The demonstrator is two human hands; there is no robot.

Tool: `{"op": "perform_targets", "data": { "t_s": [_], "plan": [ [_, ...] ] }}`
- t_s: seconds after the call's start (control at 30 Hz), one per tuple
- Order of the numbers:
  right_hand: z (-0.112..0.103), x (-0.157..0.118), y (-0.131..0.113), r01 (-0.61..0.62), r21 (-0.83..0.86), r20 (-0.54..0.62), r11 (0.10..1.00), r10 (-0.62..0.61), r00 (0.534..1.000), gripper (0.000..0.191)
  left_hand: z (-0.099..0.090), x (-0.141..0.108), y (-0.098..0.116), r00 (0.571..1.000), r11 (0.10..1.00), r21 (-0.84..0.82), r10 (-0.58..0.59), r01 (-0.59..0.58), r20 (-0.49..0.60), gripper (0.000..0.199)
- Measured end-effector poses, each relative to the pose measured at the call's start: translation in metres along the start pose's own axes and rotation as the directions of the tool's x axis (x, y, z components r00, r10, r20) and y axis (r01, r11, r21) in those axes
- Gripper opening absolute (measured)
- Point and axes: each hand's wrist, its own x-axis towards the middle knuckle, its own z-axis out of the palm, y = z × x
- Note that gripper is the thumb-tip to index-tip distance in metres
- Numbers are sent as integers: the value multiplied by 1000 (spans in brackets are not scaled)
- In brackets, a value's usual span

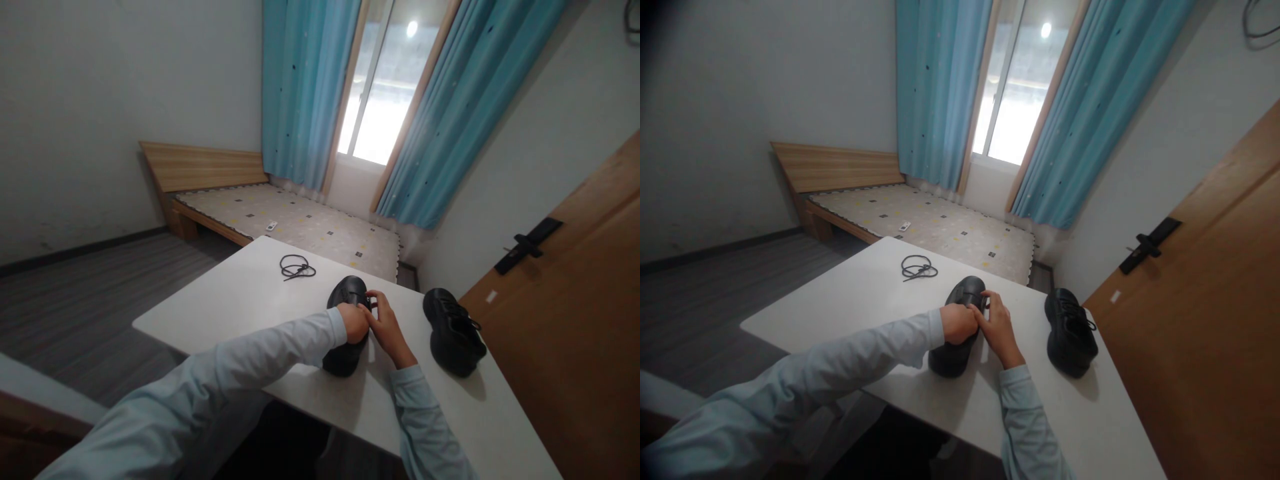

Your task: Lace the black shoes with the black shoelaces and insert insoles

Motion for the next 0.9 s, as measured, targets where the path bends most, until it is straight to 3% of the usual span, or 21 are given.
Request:
{"op": "perform_targets", "data": {
  "t_s": [0.2,0.37,0.63,0.9],
  "plan": [
    [-1,1,-2,-18,5,16,1000,17,1000,34,-20,-10,9,986,991,12,-135,134,102,25],
    [-1,1,0,-17,39,26,999,16,1000,32,-31,-17,13,988,990,8,-143,143,53,23],
    [-1,2,0,-4,78,-1,997,4,1000,29,-24,-19,9,984,988,25,-149,153,-101,24],
    [-2,2,-1,52,82,12,995,-54,998,35,-37,-27,7,972,982,65,-165,178,-168,23]
  ]
}}
